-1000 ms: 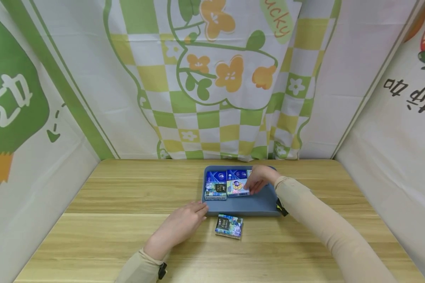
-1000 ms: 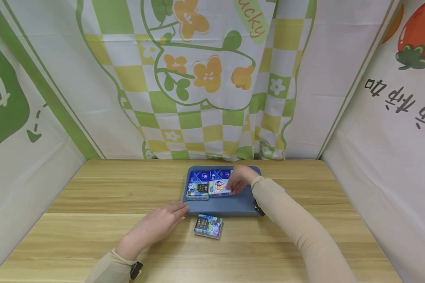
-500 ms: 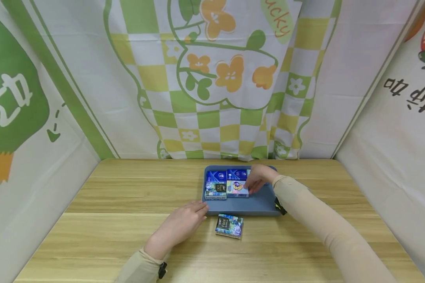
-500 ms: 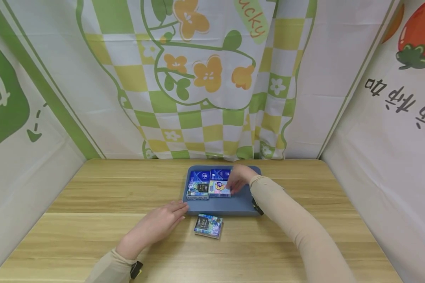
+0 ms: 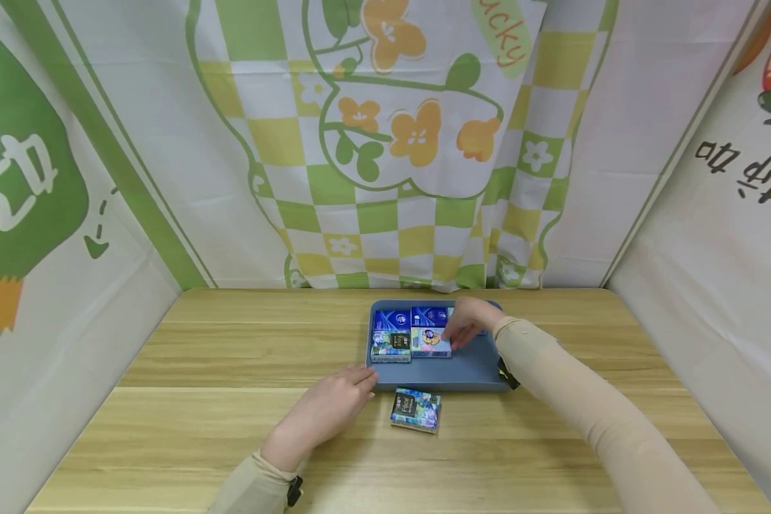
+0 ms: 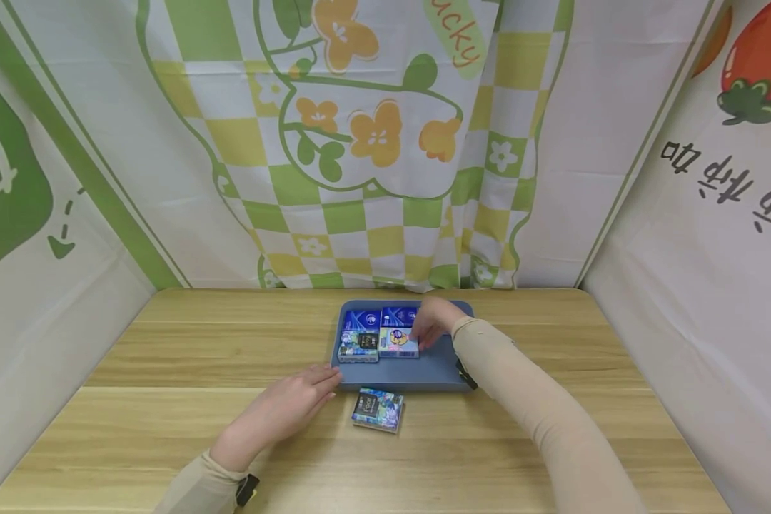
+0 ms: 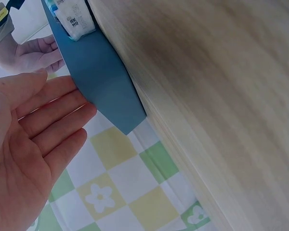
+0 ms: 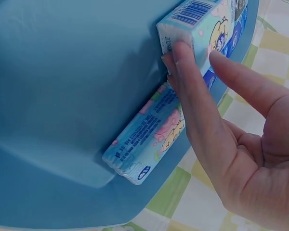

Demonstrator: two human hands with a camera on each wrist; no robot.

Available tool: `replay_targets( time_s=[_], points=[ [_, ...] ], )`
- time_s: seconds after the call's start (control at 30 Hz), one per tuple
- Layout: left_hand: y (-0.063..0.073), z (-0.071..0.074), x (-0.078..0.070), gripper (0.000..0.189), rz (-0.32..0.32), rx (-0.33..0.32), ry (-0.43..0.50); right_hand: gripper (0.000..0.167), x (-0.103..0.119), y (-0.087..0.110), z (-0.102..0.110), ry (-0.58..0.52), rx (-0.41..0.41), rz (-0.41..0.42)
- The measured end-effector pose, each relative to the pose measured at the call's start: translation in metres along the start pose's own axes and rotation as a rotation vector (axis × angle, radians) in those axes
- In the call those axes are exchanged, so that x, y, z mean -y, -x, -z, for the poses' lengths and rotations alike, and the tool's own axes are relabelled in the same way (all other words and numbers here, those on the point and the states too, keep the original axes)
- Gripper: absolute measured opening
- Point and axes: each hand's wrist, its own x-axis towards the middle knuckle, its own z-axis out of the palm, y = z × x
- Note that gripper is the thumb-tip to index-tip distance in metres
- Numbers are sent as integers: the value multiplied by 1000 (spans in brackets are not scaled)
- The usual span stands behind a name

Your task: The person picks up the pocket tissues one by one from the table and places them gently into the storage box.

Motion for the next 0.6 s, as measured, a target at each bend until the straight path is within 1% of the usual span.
replay_targets(
  time_s=[0.1,0.37,0.6],
  points=[
    [0,0,0,30,2,9,-6,21,0,0,-1,3,-15,6],
    [0,0,0,30,-6,2,-13,18,-4,-4,-2,4,-32,9],
    [0,0,-1,29,-8,-9,-17,17,-4,-3,-1,10,-44,9]
  ],
)
